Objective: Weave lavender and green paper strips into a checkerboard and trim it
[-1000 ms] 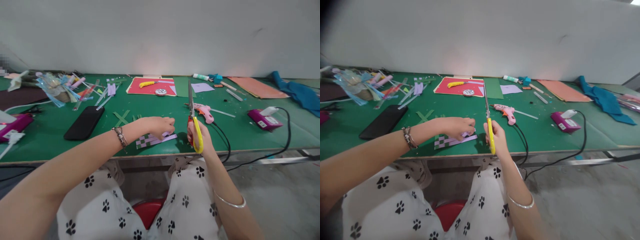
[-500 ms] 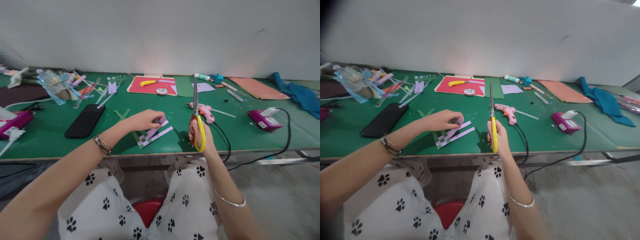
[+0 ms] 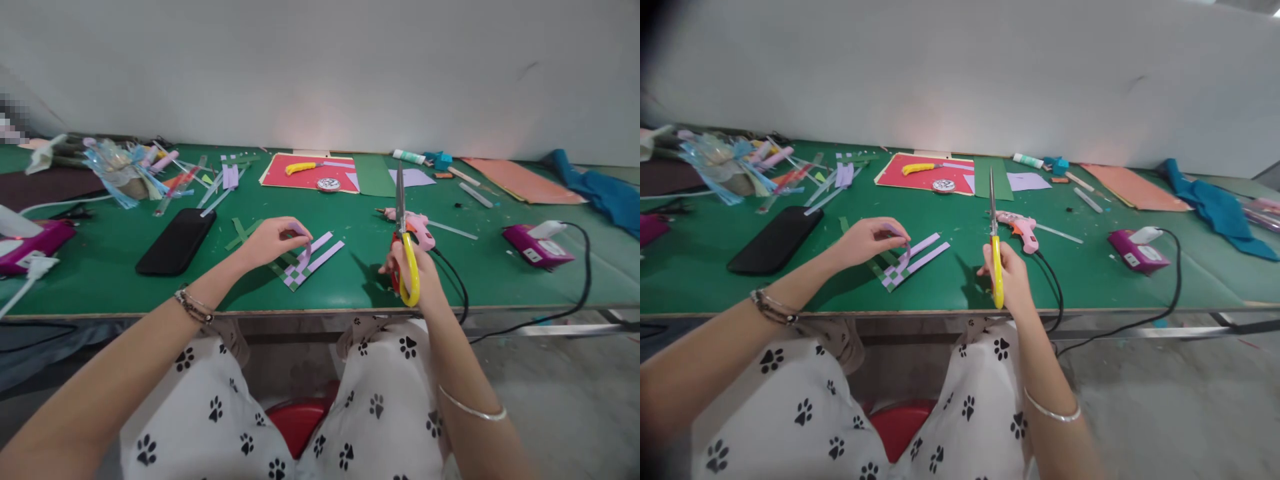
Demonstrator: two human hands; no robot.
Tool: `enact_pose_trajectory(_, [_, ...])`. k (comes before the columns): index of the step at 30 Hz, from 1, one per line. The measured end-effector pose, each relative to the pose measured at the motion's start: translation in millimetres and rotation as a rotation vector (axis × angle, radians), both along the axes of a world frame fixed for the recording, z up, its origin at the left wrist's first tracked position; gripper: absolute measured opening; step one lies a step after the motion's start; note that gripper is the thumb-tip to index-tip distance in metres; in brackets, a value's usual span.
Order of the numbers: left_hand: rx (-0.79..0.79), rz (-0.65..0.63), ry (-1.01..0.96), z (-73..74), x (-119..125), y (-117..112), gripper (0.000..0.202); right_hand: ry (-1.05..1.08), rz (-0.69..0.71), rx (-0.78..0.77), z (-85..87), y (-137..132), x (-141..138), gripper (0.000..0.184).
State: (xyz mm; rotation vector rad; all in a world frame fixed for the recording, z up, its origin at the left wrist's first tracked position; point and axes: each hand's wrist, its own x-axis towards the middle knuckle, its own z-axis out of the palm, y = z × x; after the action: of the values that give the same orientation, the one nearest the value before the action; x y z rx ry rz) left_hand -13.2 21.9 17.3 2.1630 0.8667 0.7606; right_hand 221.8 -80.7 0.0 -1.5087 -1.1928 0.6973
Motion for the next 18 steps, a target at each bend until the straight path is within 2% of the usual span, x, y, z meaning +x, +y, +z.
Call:
enact_pose_trajectory(2, [0.028,0.049,-0.052,-4.2,2,-1,0.026,-0.206,-0.020,-0.045,7.5,-7,7,0.048])
enact_pose_trajectory(5, [0.012,0.049,-0.087,-9.2,4,-3,0.028,-0.539,-0.034,-0.157,18.8,-20,13,0.044])
enact_pose_trajectory(8, [-0.018,0.040,-0.110,-11.0,1,-7,0.028,-0.793,0.048,-0.214,25.9,-31,13,0.040])
enact_pose_trajectory(13, [0.004,0.072,-0.075,-9.6,-6,-12,0.027,-1.078,0.217,-0.367,32.9,-36,0,0.039])
enact_pose_trajectory(18, [-0.022,0.070,-0.096,-8.5,-9,-13,0.027,-1.242,0.328,-0.408,31.0,-39,-11,0.040])
